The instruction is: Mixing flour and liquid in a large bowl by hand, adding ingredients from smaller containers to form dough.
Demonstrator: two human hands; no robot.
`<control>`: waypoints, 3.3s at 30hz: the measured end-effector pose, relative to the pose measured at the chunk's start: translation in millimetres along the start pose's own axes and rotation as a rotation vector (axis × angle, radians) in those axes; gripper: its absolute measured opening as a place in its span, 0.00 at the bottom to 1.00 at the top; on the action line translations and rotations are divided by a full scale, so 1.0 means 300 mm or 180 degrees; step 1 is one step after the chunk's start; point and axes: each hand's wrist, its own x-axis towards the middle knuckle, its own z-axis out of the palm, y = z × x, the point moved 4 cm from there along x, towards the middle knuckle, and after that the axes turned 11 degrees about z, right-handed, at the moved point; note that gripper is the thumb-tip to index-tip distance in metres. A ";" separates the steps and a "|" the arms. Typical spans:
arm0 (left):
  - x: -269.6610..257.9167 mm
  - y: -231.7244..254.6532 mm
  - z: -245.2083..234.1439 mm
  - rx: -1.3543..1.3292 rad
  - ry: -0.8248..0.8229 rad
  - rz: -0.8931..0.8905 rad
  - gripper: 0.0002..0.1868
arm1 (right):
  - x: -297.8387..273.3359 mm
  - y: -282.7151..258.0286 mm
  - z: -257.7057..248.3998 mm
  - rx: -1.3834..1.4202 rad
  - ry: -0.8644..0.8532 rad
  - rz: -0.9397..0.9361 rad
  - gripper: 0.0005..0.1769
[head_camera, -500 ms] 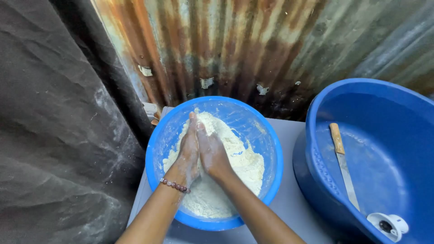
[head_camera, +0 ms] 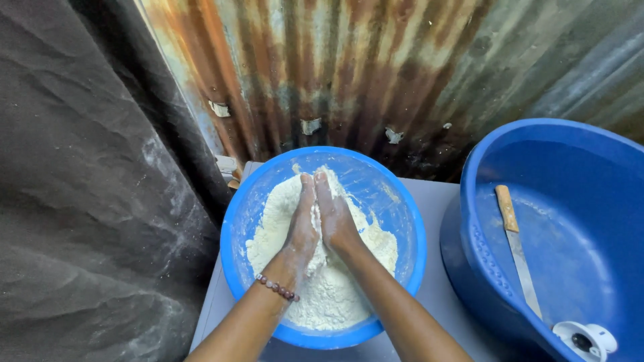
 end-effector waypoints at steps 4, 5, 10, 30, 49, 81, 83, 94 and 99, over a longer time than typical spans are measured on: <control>-0.113 0.128 0.064 -0.0008 -0.0115 -0.0296 0.56 | 0.007 0.055 0.045 -0.0072 -0.0009 -0.0103 0.49; -0.135 0.139 0.062 -0.0136 0.0016 -0.0294 0.57 | 0.002 0.075 0.048 -0.0103 -0.0014 -0.0143 0.48; -0.138 0.149 0.105 -0.0219 -0.0157 -0.0191 0.55 | 0.091 0.080 0.027 -0.0175 0.0016 -0.0320 0.45; 0.021 0.201 -0.203 0.2828 -0.0878 0.0183 0.35 | -0.220 -0.051 -0.282 -0.2130 -0.1036 -0.0047 0.35; -0.019 0.158 -0.295 0.3556 -0.0163 0.0186 0.27 | -0.163 0.110 0.126 -0.2161 -0.2718 0.0009 0.57; -0.013 0.195 -0.276 0.3320 -0.0122 0.0524 0.27 | -0.107 0.123 -0.119 -0.1440 -0.1620 0.0326 0.54; -0.018 0.194 -0.273 0.3371 -0.0180 0.0597 0.27 | -0.103 0.121 -0.122 -0.1485 -0.1401 0.0365 0.54; -0.112 0.300 -0.012 0.4746 -0.1308 0.0845 0.24 | -0.132 -0.063 -0.245 -0.2257 -0.0620 0.0425 0.21; -0.173 0.244 0.117 0.5141 -0.2190 0.1075 0.13 | -0.027 0.024 -0.176 -0.2786 -0.0021 0.0376 0.13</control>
